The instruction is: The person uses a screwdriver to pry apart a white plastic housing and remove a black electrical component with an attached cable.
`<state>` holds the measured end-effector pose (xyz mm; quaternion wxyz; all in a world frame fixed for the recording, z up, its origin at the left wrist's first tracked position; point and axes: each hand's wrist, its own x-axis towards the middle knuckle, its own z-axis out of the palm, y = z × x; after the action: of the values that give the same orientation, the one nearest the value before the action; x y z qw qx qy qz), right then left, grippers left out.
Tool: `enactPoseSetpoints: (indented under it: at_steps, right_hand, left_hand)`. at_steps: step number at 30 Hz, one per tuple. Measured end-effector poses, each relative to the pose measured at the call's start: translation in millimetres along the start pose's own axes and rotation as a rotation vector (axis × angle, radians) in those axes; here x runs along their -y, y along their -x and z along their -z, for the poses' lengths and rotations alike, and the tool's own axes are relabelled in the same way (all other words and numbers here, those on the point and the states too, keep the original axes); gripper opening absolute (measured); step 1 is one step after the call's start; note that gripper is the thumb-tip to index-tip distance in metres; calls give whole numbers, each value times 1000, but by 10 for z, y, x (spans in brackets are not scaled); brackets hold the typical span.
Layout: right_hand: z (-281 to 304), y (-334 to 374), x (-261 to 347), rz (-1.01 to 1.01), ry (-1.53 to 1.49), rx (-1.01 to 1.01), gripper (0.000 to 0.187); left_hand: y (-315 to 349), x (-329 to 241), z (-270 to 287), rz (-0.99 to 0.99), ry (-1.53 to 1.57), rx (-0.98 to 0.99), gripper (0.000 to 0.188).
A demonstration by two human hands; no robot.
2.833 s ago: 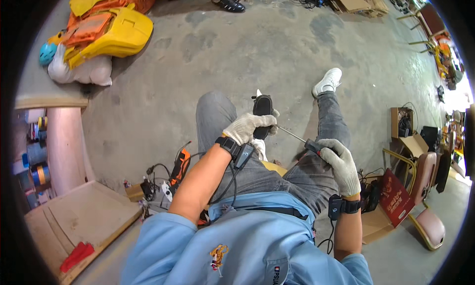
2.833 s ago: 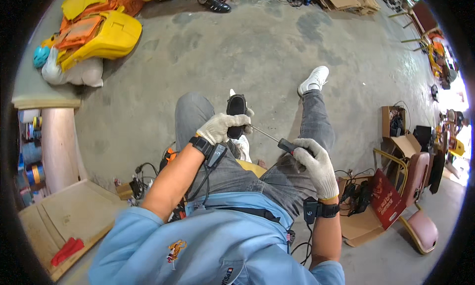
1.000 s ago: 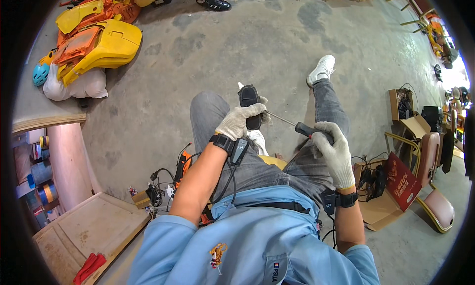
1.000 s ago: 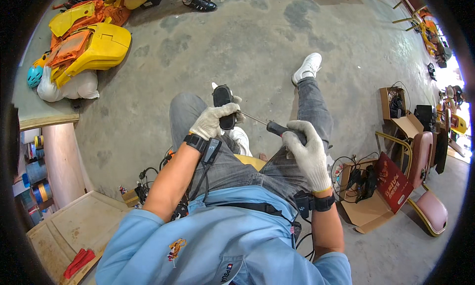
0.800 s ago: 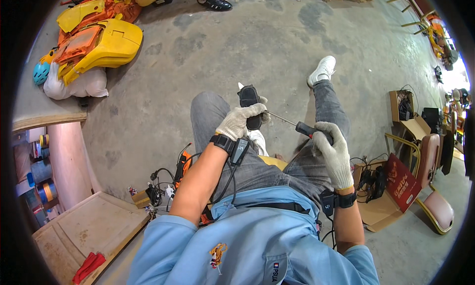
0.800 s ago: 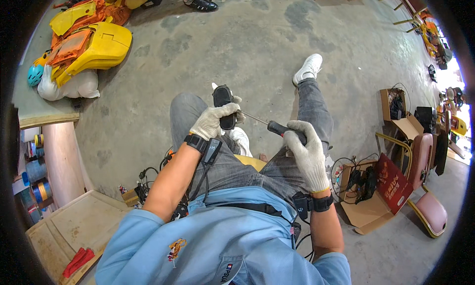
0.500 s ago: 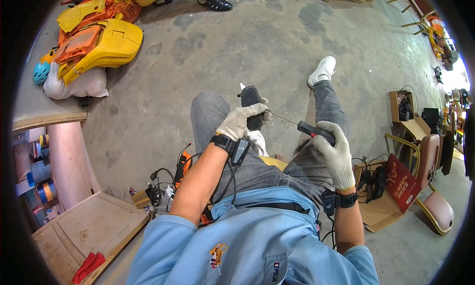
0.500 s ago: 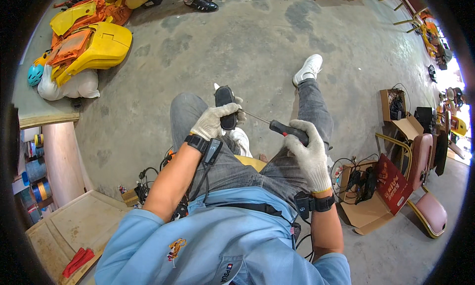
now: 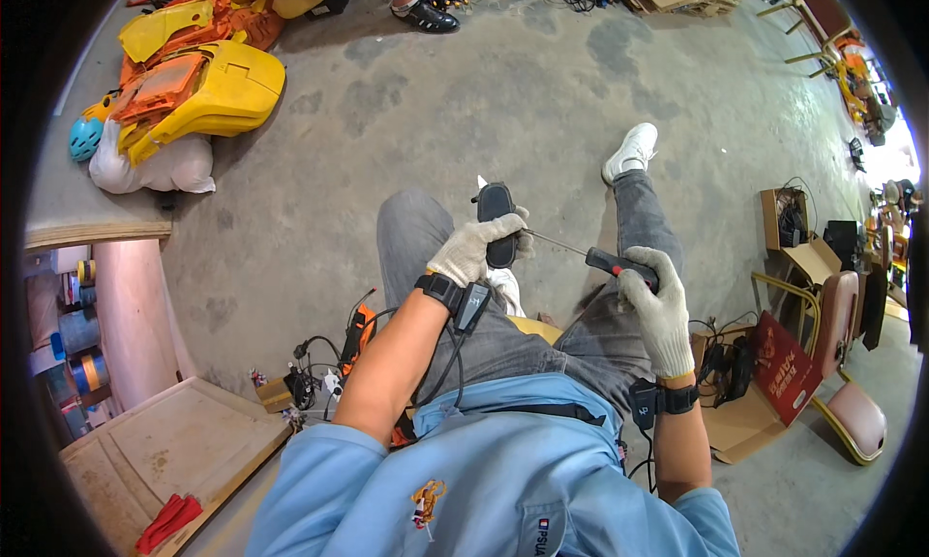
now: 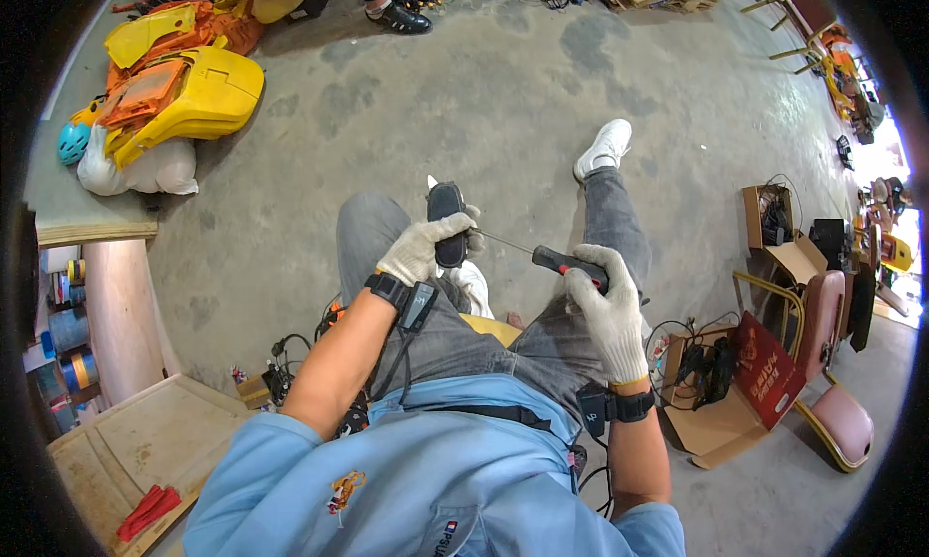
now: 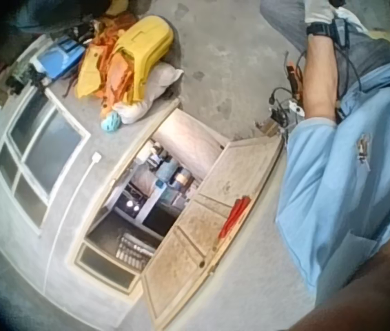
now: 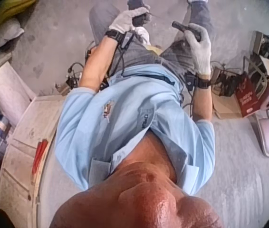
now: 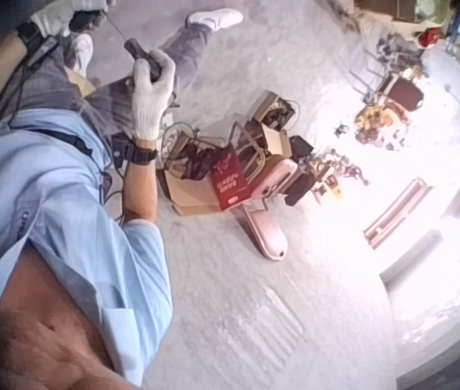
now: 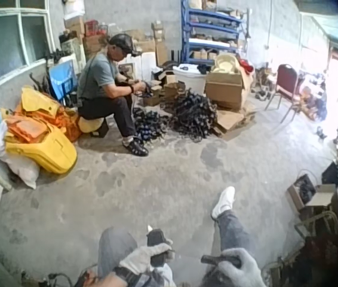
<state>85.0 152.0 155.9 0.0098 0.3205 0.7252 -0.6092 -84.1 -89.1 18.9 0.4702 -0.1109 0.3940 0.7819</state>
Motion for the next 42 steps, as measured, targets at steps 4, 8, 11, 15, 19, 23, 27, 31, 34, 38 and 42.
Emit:
enactPoseSetpoints:
  at_steps: [4, 8, 11, 15, 19, 23, 27, 31, 34, 38, 42]
  right_hand:
    - [-9, 23, 79, 33, 47, 6, 32]
    - [-4, 9, 57, 27, 33, 11, 31]
    - [-10, 10, 35, 37, 33, 0, 30]
    - [-55, 30, 73, 53, 46, -25, 31]
    - [-85, 52, 109, 63, 77, -29, 33]
    - [-76, 63, 126, 127, 201, -16, 37]
    - [-57, 70, 132, 175, 256, 21, 40]
    - [-46, 41, 102, 236, 290, 2, 40]
    - [-58, 60, 114, 157, 210, -29, 40]
    - [-64, 70, 156, 86, 174, -52, 40]
    - [-6, 20, 42, 90, 155, -58, 38]
  left_hand:
    - [38, -12, -20, 3, -72, -31, 41]
    - [55, -29, -26, 11, -77, -35, 44]
    - [60, -30, -41, -1, -87, -31, 44]
    - [35, -14, -3, -6, -77, -30, 44]
    - [22, -19, 4, -16, -79, -18, 43]
    - [38, -27, -16, -10, -109, -33, 43]
    - [55, -38, -15, -9, -125, -39, 43]
    - [45, -50, -25, -10, -118, -32, 44]
    - [50, -27, -34, 0, -97, -32, 42]
    - [-5, -6, 9, -23, -23, 2, 38]
    - [-43, -3, 26, -9, 77, 50, 36]
